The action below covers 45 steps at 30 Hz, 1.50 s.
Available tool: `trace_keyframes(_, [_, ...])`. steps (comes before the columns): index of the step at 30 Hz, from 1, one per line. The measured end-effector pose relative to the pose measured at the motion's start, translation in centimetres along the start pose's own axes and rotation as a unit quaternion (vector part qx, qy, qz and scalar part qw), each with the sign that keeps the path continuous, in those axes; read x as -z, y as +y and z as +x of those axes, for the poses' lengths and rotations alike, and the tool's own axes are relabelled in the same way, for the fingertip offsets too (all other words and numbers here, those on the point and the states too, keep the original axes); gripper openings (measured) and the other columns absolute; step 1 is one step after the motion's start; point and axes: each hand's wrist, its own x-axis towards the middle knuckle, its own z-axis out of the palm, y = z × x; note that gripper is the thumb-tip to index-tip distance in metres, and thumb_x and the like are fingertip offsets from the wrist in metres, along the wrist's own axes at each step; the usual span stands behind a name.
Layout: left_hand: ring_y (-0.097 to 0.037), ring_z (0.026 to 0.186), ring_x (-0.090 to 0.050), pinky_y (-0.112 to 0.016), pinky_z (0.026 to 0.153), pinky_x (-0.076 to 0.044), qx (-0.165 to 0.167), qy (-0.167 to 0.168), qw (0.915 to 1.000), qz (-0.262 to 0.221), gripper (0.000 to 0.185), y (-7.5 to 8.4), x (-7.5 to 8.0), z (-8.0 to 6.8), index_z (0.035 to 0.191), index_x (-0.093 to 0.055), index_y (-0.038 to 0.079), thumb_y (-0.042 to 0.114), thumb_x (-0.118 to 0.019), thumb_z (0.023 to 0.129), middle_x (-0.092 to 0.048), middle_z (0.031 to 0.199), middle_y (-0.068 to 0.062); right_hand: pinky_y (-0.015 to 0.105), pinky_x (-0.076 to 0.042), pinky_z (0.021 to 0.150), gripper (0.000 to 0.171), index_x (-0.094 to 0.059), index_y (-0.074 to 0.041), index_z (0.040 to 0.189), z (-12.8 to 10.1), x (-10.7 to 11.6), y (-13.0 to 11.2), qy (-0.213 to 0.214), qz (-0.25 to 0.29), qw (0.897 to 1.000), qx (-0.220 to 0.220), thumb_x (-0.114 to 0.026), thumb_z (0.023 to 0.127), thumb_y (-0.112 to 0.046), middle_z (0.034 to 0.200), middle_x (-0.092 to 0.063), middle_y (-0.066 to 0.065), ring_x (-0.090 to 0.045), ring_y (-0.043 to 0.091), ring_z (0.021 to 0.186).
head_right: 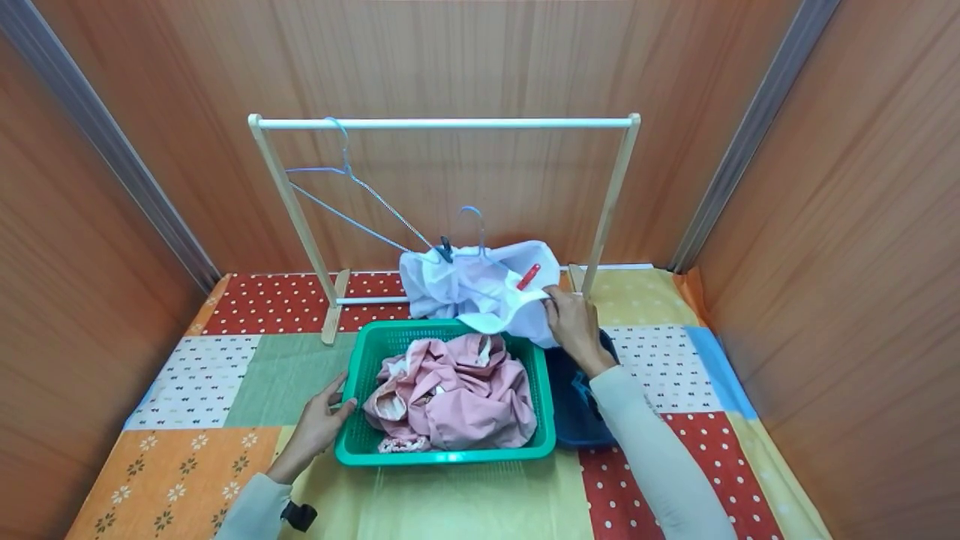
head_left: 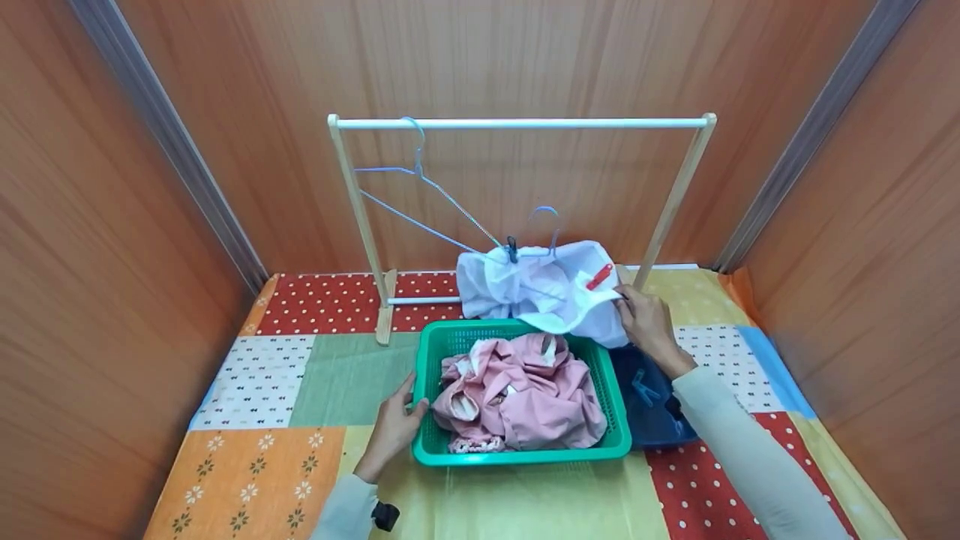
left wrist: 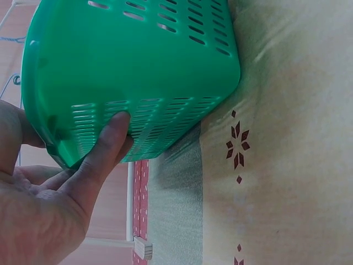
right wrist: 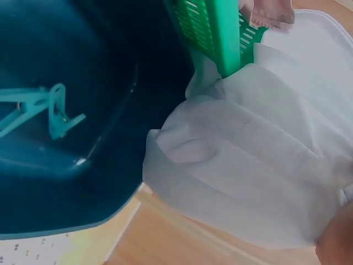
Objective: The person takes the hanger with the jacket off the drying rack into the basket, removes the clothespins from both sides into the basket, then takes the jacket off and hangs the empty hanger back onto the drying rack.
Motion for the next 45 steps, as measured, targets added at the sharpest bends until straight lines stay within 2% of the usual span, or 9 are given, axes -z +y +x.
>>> trace_keyframes(3, [-0.044, 0.122, -0.058, -0.056, 0.095, -0.049, 0.003, 0.0, 1.0, 0.0, 0.06, -0.1, -0.1, 0.0, 0.153, -0.028, 0.001, 0.009, -0.055, 0.099, -0.054, 0.137, -0.031, 0.034, -0.042, 0.055, 0.015, -0.07, -0.006, 0.107, -0.3, -0.2, -0.1, -0.008, -0.003, 1.0, 0.002, -0.061, 0.095, -0.009, 0.07, -0.067, 0.014, -0.061, 0.024, 0.061])
trace_keyframes(9, [-0.043, 0.121, -0.06, -0.055, 0.095, -0.05, 0.0, 0.006, 1.0, -0.002, 0.06, -0.1, -0.1, 0.1, 0.153, -0.029, 0.001, 0.01, -0.055, 0.099, -0.056, 0.134, -0.031, 0.035, -0.047, 0.058, 0.017, -0.071, -0.007, 0.109, -0.6, -0.5, -0.2, -0.025, -0.003, 1.0, 0.009, -0.062, 0.094, -0.008, 0.082, -0.072, 0.014, -0.064, 0.025, 0.067])
trace_keyframes(15, [-0.043, 0.117, -0.062, -0.055, 0.093, -0.051, -0.012, 0.008, 0.9999, -0.004, 0.06, 0.0, 0.1, 0.1, 0.152, -0.031, -0.002, 0.008, -0.056, 0.098, -0.058, 0.13, -0.032, 0.035, -0.043, 0.056, 0.015, -0.072, -0.008, 0.105, -0.8, -0.9, -0.3, -0.029, -0.014, 0.999, 0.018, -0.062, 0.094, -0.008, 0.074, -0.069, 0.011, -0.059, 0.025, 0.062])
trace_keyframes(21, [-0.041, 0.112, -0.065, -0.054, 0.091, -0.053, -0.014, 0.006, 0.9999, -0.001, 0.059, 0.0, 0.1, 0.0, 0.151, -0.031, -0.003, 0.007, -0.056, 0.098, -0.06, 0.127, -0.033, 0.041, -0.05, 0.061, 0.014, -0.072, -0.009, 0.104, -1.0, -1.1, -0.5, -0.037, -0.01, 0.999, 0.024, -0.062, 0.094, -0.009, 0.084, -0.074, 0.011, -0.064, 0.026, 0.069])
trace_keyframes(27, [-0.043, 0.117, -0.062, -0.054, 0.093, -0.052, -0.01, 0.002, 0.9999, -0.002, 0.059, 0.0, 0.1, -0.1, 0.152, -0.03, -0.002, 0.007, -0.055, 0.098, -0.057, 0.132, -0.033, 0.047, -0.055, 0.068, 0.015, -0.072, -0.008, 0.105, -1.0, -1.0, -0.6, -0.044, 0.001, 0.999, 0.027, -0.062, 0.094, -0.007, 0.093, -0.075, 0.013, -0.069, 0.029, 0.077])
trace_keyframes(32, [-0.042, 0.116, -0.063, -0.053, 0.092, -0.052, -0.018, 0.007, 0.9998, -0.004, 0.059, -0.1, 0.1, -0.1, 0.151, -0.031, -0.002, 0.007, -0.055, 0.098, -0.059, 0.129, -0.032, 0.037, -0.052, 0.061, 0.016, -0.072, -0.008, 0.107, -1.0, -0.8, -1.0, -0.049, 0.014, 0.998, 0.035, -0.061, 0.094, -0.006, 0.093, -0.075, 0.013, -0.065, 0.024, 0.07])
trace_keyframes(35, [-0.041, 0.115, -0.063, -0.053, 0.092, -0.053, -0.019, 0.007, 0.9998, -0.004, 0.059, -0.1, 0.1, -0.1, 0.151, -0.031, -0.002, 0.007, -0.055, 0.098, -0.059, 0.129, -0.032, 0.034, -0.049, 0.057, 0.015, -0.072, -0.008, 0.105, -1.0, -0.9, -1.2, -0.044, 0.013, 0.998, 0.048, -0.062, 0.094, -0.005, 0.089, -0.075, 0.012, -0.062, 0.022, 0.066])
trace_keyframes(42, [-0.041, 0.116, -0.063, -0.053, 0.092, -0.053, -0.016, 0.006, 0.9998, -0.004, 0.059, -0.2, 0.0, 0.0, 0.152, -0.03, -0.002, 0.007, -0.055, 0.099, -0.059, 0.129, -0.032, 0.046, -0.056, 0.065, 0.012, -0.073, -0.01, 0.1, -1.1, -1.0, -1.6, -0.028, 0.001, 0.995, 0.098, -0.063, 0.093, -0.006, 0.089, -0.076, 0.011, -0.071, 0.031, 0.079])
trace_keyframes(45, [-0.042, 0.115, -0.063, -0.054, 0.092, -0.052, -0.02, 0.009, 0.9998, -0.002, 0.059, -0.2, 0.0, 0.1, 0.151, -0.031, -0.002, 0.007, -0.056, 0.098, -0.059, 0.129, -0.032, 0.046, -0.054, 0.062, 0.011, -0.072, -0.01, 0.098, -1.2, -1.1, -1.6, -0.016, -0.008, 0.993, 0.119, -0.065, 0.091, -0.005, 0.085, -0.075, 0.011, -0.071, 0.031, 0.075])
